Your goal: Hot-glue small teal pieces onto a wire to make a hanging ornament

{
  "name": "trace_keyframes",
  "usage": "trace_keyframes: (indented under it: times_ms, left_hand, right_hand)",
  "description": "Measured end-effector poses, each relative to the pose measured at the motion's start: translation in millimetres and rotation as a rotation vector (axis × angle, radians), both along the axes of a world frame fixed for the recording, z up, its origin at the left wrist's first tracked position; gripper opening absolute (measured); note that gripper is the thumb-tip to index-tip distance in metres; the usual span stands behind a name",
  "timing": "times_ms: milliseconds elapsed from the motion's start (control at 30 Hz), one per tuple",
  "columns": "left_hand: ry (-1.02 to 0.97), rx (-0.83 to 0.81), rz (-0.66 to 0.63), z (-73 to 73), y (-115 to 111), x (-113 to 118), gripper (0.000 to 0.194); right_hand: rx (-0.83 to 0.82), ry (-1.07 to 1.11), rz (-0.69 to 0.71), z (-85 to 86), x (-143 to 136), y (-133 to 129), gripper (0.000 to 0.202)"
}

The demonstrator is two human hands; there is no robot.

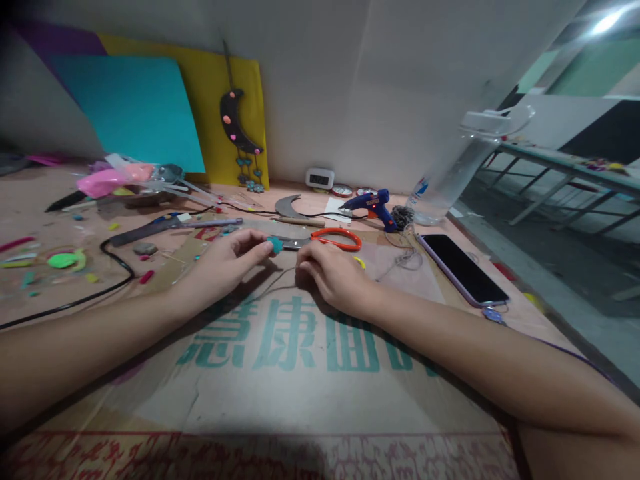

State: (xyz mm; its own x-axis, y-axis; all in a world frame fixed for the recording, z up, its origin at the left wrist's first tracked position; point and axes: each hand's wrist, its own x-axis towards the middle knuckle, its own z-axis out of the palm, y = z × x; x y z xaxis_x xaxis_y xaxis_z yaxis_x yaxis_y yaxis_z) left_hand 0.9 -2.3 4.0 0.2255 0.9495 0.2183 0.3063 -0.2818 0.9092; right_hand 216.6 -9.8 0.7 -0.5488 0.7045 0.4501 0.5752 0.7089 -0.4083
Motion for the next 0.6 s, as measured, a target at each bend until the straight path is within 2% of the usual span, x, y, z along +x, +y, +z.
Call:
trace_keyframes:
  times_ms: [133, 267, 367, 467, 600]
  left_hand:
    - [-0.072, -0.060, -0.069, -1.1, -1.4, -0.6, 0.022]
    - [-0.179, -0.142, -0.194, -3.8, -1.1, 0.1, 0.025]
    - [-0.218, -0.211, -0.312, -3.9, -1.3, 1.5, 0.029]
    - [-0.125, -0.255, -0.377, -2.3, -2.4, 1.7, 0.030]
    - [-0.050, -0.268, -0.330, 0.4, -2.4, -0.1, 0.031]
  right_hand:
    - [0.021, 0.183, 0.012, -0.6, 4.9, -2.7, 0.009]
    - [0.123, 0.165, -0.074, 2.1, 4.3, -0.3, 0.008]
    - [0.104, 0.166, -0.118, 4.2, 2.7, 1.6, 0.009]
    - [0.020, 0.169, -0.090, 9.3, 1.3, 2.1, 0.009]
    - [-0.283, 0.182, -0.054, 34.7, 6.3, 4.3, 0.010]
